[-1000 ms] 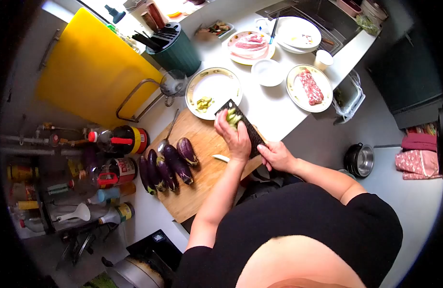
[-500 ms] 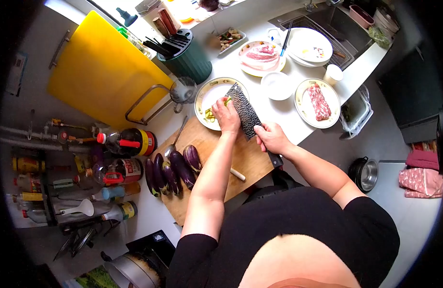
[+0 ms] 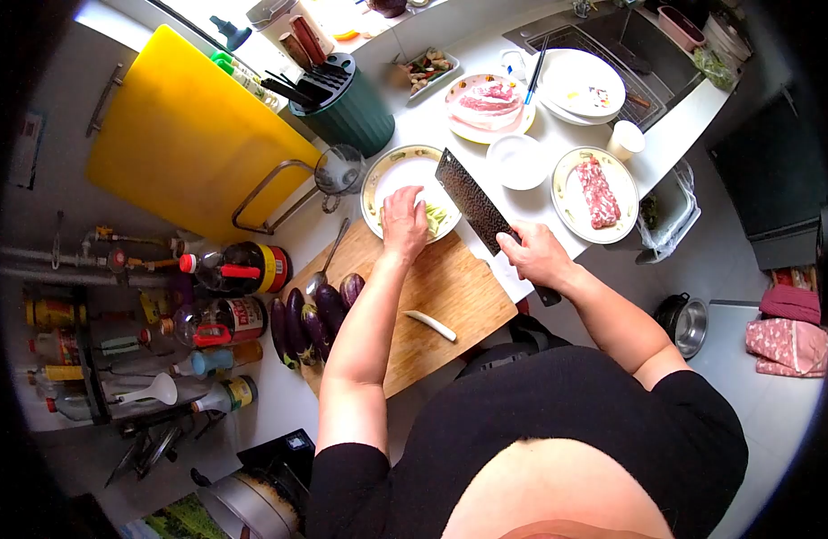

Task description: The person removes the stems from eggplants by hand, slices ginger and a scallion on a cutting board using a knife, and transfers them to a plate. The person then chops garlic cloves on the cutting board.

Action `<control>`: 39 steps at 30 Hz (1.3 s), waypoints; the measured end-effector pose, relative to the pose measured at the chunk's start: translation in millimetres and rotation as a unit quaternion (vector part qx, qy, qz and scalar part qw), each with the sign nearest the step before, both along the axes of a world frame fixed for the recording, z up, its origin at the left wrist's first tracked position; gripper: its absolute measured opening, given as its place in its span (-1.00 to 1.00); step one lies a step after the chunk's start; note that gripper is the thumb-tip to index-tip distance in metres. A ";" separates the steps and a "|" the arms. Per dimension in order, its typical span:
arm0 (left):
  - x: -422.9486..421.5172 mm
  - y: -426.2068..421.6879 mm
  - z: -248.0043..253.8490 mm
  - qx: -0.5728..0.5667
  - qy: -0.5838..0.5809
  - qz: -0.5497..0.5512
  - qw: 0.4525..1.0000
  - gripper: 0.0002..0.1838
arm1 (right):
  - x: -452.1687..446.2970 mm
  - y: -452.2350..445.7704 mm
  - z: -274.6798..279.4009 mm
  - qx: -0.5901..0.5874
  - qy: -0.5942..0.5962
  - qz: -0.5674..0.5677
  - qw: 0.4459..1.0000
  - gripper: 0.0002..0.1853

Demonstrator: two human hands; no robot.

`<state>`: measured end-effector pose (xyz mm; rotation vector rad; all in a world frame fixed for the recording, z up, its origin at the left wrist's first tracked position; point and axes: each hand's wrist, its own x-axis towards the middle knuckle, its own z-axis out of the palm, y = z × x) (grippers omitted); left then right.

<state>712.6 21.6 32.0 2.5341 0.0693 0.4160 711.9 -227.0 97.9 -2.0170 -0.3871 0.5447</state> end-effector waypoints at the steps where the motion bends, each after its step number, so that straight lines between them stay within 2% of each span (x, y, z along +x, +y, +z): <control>1: 0.3 1.6 4.3 -0.025 -0.048 -0.011 0.998 -0.62 | 0.0 -1.3 4.8 -0.017 0.001 0.015 1.000 -0.73; 3: -0.4 -1.3 16.8 0.000 -0.059 -0.033 0.998 -0.55 | -1.6 0.2 17.0 0.002 0.044 0.015 0.999 -0.73; 5: -4.1 -10.0 22.9 0.137 -0.057 -0.085 0.985 -0.47 | -3.3 2.1 18.9 0.020 0.087 0.015 0.996 -0.74; 6: -6.6 -10.2 14.0 0.163 -0.061 -0.093 0.980 -0.40 | -3.3 3.2 16.2 0.051 0.111 0.013 0.992 -0.74; 9: -19.0 -6.6 1.3 0.215 -0.054 -0.089 0.971 -0.44 | -4.4 3.3 14.9 0.086 0.140 0.011 0.986 -0.76; 13: -32.7 10.2 9.7 0.237 0.051 -0.090 0.966 -0.54 | -8.0 -2.4 14.6 0.091 0.121 0.002 0.989 -0.76; 14: -35.9 8.1 19.2 0.237 0.012 -0.054 0.970 -0.57 | -7.4 -4.4 15.2 0.065 0.089 0.010 0.994 -0.75; 17: -36.3 16.5 27.2 0.181 -0.050 -0.023 0.982 -0.61 | -11.9 -4.8 20.9 0.025 0.032 0.000 0.999 -0.71; 19: -40.9 24.0 32.7 0.186 -0.090 -0.021 0.978 -0.62 | -14.0 -8.0 15.6 0.009 -0.002 0.011 1.000 -0.71; 21: -53.7 27.9 40.9 0.100 -0.047 -0.037 0.993 -0.69 | -17.0 -14.6 13.0 -0.008 -0.034 0.022 0.999 -0.72; 23: -78.6 26.6 46.4 0.110 -0.060 -0.047 0.991 -0.77 | -22.6 -23.9 12.5 -0.012 -0.077 0.040 0.996 -0.73; 24: -91.4 27.2 47.8 0.076 -0.026 -0.110 0.991 -0.78 | -24.1 -30.3 12.7 -0.014 -0.125 0.061 0.990 -0.74; 25: -105.2 26.1 49.0 0.040 0.008 -0.172 0.984 -0.80 | -26.8 -36.3 12.3 -0.015 -0.124 0.064 0.990 -0.74; 27: -135.5 17.3 51.0 0.059 0.067 -0.187 0.978 -0.76 | -33.4 -46.0 12.2 -0.024 -0.151 0.092 0.984 -0.75; 29: -156.0 17.6 37.5 0.055 0.104 -0.197 0.973 -0.69 | -42.3 -51.0 18.8 -0.038 -0.114 0.108 0.987 -0.75; 32: -171.0 13.7 26.3 0.065 0.153 -0.192 0.967 -0.57 | -51.4 -52.7 13.3 -0.026 -0.132 0.166 0.977 -0.76; 37: -183.8 -11.0 16.7 0.104 0.117 -0.128 0.979 -0.58 | -67.6 -46.2 7.1 -0.070 -0.151 0.207 0.964 -0.78; 39: -191.7 -26.0 12.6 0.071 0.020 0.041 0.996 -0.65 | -71.0 -43.2 1.0 -0.093 -0.190 0.230 0.950 -0.78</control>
